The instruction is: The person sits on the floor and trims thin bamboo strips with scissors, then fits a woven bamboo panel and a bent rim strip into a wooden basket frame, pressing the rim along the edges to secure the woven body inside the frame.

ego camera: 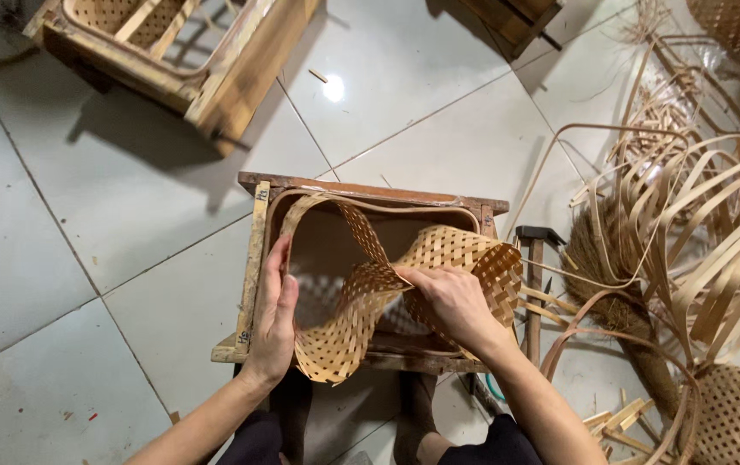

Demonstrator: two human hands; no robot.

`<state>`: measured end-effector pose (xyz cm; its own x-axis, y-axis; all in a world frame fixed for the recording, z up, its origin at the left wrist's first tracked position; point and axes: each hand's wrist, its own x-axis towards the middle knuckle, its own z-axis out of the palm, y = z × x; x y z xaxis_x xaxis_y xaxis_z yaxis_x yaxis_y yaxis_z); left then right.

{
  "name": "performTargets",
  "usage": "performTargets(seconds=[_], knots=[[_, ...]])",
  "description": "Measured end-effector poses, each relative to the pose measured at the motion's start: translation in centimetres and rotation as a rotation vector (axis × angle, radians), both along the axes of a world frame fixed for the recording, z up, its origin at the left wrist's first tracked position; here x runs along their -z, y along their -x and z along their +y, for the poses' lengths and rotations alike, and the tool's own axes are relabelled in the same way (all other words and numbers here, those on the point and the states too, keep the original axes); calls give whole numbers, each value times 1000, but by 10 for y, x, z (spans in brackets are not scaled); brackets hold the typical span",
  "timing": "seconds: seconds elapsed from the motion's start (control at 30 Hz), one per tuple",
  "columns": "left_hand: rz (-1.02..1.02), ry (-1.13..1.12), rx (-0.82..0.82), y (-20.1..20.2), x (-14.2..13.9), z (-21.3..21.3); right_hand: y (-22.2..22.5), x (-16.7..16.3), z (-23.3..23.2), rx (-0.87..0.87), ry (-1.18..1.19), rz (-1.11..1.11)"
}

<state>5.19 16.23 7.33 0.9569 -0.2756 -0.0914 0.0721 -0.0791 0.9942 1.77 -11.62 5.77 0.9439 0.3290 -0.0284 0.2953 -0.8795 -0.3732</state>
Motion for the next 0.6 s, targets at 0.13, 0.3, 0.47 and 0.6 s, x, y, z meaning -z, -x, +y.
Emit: performTargets(seconds=[0.13, 0.3, 0.47, 0.6], knots=[[29, -22, -32, 13, 7, 5, 3, -3, 1, 18, 9, 105], [69, -97, -62, 25, 31, 19, 2, 10, 6, -19, 22, -35], [190, -166, -17, -14, 99, 14, -28, 57, 29, 12, 255, 19], [509, -204, 59, -43, 134, 18, -38, 87, 47, -2, 294, -56]])
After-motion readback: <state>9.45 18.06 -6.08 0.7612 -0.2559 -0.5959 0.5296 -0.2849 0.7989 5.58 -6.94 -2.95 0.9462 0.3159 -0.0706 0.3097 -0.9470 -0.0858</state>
